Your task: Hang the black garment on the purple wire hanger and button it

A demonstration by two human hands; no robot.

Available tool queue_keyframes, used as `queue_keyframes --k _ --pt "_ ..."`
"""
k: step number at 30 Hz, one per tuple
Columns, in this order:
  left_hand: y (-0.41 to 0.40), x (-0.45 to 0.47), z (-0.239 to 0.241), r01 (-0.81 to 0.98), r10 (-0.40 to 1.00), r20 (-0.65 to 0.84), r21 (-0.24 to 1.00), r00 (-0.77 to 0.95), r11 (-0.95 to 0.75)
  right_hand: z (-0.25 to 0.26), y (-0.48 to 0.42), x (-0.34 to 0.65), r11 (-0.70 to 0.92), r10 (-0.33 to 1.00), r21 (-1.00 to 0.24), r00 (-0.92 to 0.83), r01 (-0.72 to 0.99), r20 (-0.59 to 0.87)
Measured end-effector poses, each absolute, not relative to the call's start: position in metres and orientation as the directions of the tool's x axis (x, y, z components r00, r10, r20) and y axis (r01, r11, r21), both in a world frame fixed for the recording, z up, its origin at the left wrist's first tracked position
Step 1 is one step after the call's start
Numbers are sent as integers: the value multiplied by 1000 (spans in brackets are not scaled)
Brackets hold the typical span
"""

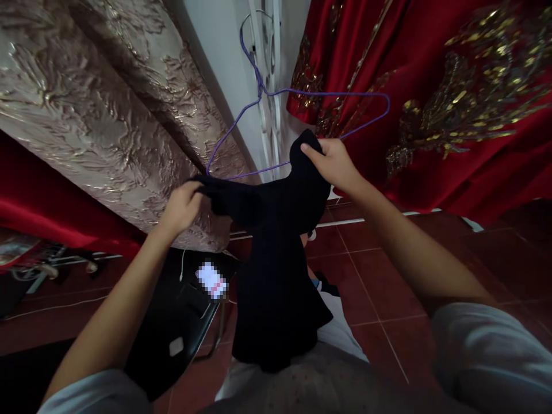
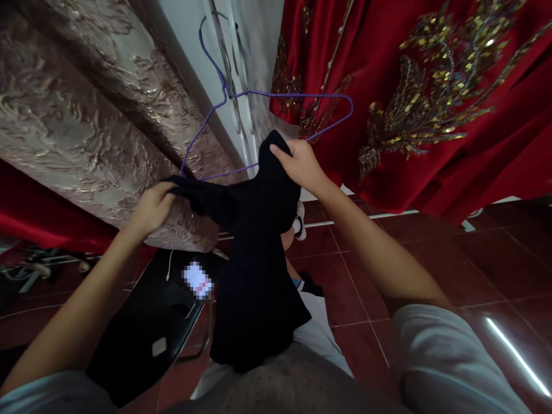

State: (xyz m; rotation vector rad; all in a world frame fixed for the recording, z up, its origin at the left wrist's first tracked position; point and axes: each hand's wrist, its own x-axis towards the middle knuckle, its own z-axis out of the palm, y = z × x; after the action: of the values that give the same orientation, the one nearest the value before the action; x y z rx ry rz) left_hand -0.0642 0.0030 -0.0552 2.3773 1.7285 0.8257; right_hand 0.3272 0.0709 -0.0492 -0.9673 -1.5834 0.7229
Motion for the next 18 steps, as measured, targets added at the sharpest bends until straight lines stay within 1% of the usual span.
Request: queue_keyframes --k 1,3,5,8,12,13,14,15,18 --pt "9 -60 -45 840 877 450 403 165 -365 -47 67 327 484 875 -853 -112 195 471" --pt "22 -49 -30 802 839 537 463 83 -376 -44 58 327 495 865 -853 -182 165 467" --pt "35 -37 -21 778 848 527 512 50 -364 -41 50 328 510 853 -846 -225 159 472" --pt "50 -30 -23 765 923 366 561 114 -317 -37 44 336 532 842 -826 -215 187 494" --pt "52 -33 -37 771 976 59 604 208 -201 -32 43 347 576 817 -773 -169 267 551" --pt "49 -34 -39 769 978 10 616 209 -171 -32 43 348 577 816 -765 -164 286 554" --pt "46 -35 -40 767 979 -1 621 206 -161 -32 43 348 573 818 -762 -165 300 550" --pt "42 -35 -39 768 978 32 614 206 -182 -32 43 348 570 821 -762 -173 309 544" --pt "31 -31 -24 770 923 298 519 245 -372 -35 40 347 574 819 -756 -216 315 532"
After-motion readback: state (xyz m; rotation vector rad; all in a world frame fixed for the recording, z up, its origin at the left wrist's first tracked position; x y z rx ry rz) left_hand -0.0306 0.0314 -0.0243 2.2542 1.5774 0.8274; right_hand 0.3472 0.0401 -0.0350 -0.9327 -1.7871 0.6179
